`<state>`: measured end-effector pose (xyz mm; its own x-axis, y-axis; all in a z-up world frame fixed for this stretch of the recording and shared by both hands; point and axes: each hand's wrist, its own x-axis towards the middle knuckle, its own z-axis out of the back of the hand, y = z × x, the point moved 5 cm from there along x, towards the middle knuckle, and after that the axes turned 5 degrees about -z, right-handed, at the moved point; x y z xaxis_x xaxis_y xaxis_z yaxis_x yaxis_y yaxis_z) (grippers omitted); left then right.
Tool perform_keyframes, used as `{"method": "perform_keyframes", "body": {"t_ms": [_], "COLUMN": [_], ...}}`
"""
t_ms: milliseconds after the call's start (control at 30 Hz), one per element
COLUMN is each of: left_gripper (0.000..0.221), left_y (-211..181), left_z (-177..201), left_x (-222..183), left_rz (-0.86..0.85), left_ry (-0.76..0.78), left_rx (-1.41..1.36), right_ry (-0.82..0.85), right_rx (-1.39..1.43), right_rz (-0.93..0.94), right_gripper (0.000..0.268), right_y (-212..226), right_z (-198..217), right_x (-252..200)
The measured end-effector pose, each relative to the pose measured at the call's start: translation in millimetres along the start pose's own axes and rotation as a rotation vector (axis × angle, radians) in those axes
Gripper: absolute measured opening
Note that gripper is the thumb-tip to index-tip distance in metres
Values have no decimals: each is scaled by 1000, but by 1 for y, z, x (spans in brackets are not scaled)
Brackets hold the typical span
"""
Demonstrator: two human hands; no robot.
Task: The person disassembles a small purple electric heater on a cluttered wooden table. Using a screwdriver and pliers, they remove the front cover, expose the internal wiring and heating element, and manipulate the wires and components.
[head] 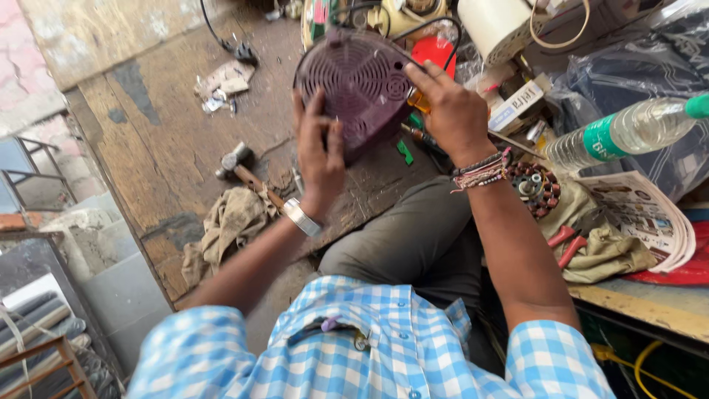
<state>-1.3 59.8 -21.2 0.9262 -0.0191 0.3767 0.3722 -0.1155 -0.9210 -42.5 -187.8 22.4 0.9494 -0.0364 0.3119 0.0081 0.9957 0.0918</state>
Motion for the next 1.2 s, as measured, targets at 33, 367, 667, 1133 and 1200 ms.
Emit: {"method": "perform_keyframes", "body": {"t_ms": [33,367,667,1133,1200], "left_gripper": [16,11,19,103,99], "left_y": [-1,44,111,-16,-22], "left_z": [-2,58,-8,29,16], "left_x": [-3,-66,-115,0,8], "left_rz": [-93,-311,-312,-748,-754], "left_ry": [-24,218,647,748,830], "left_rx": [16,690,901,764,758], "right_ry": [14,108,-197,-383,-373], "right_rx": [-4,1111,745,940,957], "right_rz": [3,-298,-124,113,100], "right_gripper": [66,50,36,79,78], "right_y": [-3,-18,4,14,19], "right_z": [-2,72,153,148,149], "right_x": [6,-9,-14,-27,-28]}}
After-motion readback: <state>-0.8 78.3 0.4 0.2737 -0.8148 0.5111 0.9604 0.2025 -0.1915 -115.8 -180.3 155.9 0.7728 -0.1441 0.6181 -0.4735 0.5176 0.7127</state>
